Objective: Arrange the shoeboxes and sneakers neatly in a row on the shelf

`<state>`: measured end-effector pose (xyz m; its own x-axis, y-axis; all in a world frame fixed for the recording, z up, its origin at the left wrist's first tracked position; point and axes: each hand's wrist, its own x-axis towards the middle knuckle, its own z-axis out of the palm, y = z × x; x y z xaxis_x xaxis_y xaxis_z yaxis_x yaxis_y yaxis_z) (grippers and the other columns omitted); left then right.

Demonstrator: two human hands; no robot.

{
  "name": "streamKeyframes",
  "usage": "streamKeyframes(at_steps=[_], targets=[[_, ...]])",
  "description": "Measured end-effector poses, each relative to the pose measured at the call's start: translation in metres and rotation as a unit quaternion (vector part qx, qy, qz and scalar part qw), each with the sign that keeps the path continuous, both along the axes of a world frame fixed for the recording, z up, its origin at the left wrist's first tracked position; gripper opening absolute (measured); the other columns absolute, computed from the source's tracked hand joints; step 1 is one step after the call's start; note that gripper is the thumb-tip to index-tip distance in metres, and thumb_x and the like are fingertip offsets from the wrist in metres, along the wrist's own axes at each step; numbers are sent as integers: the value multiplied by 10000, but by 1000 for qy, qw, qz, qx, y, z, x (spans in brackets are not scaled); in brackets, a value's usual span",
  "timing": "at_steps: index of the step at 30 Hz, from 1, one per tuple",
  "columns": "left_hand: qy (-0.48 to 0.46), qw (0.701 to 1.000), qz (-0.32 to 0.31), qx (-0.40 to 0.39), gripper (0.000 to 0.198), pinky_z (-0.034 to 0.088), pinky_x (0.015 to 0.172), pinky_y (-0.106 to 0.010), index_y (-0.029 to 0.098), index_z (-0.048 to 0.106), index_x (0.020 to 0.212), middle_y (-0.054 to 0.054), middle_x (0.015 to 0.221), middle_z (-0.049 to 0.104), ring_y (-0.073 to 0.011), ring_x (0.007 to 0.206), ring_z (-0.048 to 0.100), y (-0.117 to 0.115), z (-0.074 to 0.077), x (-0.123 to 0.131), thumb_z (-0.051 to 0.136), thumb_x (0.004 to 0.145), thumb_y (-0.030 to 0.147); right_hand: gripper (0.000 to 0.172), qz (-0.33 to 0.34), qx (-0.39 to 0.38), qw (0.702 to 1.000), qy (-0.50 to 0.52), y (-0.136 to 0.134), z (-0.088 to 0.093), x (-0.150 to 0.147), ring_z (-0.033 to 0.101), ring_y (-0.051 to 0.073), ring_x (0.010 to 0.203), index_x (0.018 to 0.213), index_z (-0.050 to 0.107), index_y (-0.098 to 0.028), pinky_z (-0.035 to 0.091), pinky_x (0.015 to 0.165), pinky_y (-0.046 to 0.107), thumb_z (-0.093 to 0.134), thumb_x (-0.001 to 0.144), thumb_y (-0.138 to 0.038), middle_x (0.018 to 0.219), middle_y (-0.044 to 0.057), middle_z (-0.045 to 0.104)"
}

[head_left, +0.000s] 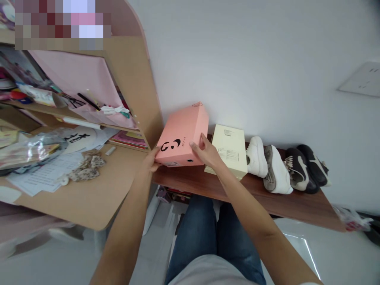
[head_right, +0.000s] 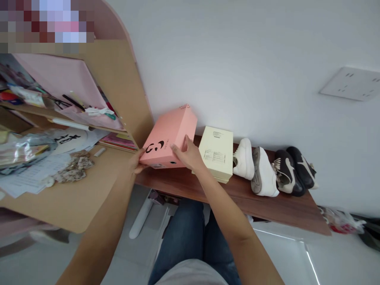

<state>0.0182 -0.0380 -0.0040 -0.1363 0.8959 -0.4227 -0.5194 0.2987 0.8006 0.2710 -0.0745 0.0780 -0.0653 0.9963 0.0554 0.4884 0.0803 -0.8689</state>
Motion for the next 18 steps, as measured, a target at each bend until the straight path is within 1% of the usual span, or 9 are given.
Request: streamKeyframes(at_steps=[3, 6, 9, 11, 14, 16, 18], targets=[[70, 997, 24, 9, 253, 539, 478, -258, 132, 679, 1026, -74, 786, 731, -163, 568, 645, 8, 8, -13, 670, 799, 244, 933, 8, -38, 998, 56, 5, -13, -7, 344, 306, 1421, 1557, 160, -234, 276, 1173, 501, 527, 816, -668, 1578, 60, 300], [123, 992, 20, 34, 270, 504, 431, -227, 130, 692, 1015, -75, 776, 732, -153, 536, 636, 11, 12, -21, 697, 772, 248, 879, 19, -54, 993, 99, 11, -27, -11, 370, 280, 1409, 1564, 61, -267, 269, 1177, 503, 515, 857, -528, 1570, 22, 323], [153, 986, 20, 57, 294, 469, 394, -200, 130, 700, 1016, -72, 773, 732, -141, 516, 624, 12, 13, -24, 721, 748, 249, 897, 27, -58, 990, 124, 17, -41, -14, 362, 269, 1413, 1559, -14, -290, 248, 1187, 499, 520, 853, -437, 1573, -4, 314], [164, 984, 24, 66, 305, 454, 388, -187, 127, 701, 1015, -76, 781, 733, -132, 513, 618, 12, 14, -25, 732, 734, 241, 950, 29, -62, 988, 140, 20, -49, -17, 343, 265, 1423, 1550, -80, -286, 236, 1193, 495, 536, 837, -402, 1591, -6, 271], [178, 982, 11, 65, 348, 436, 382, -179, 120, 696, 1028, -80, 764, 729, -128, 498, 609, 16, 15, -25, 751, 710, 251, 1021, 31, -69, 983, 164, 25, -60, -22, 336, 262, 1424, 1529, -176, -250, 232, 1192, 499, 546, 819, -375, 1606, 17, 229], [184, 981, -4, 57, 376, 426, 370, -183, 122, 691, 1039, -70, 725, 720, -132, 474, 598, 19, 15, -27, 756, 698, 268, 1041, 30, -73, 981, 177, 27, -67, -26, 328, 260, 1427, 1525, -195, -223, 216, 1195, 499, 548, 810, -368, 1608, 33, 219], [186, 981, -13, 48, 377, 430, 369, -187, 126, 690, 1039, -60, 682, 709, -135, 459, 592, 22, 14, -28, 750, 695, 268, 1054, 25, -73, 980, 185, 28, -74, -29, 300, 256, 1439, 1530, -180, -201, 188, 1203, 485, 558, 795, -362, 1614, 40, 196]])
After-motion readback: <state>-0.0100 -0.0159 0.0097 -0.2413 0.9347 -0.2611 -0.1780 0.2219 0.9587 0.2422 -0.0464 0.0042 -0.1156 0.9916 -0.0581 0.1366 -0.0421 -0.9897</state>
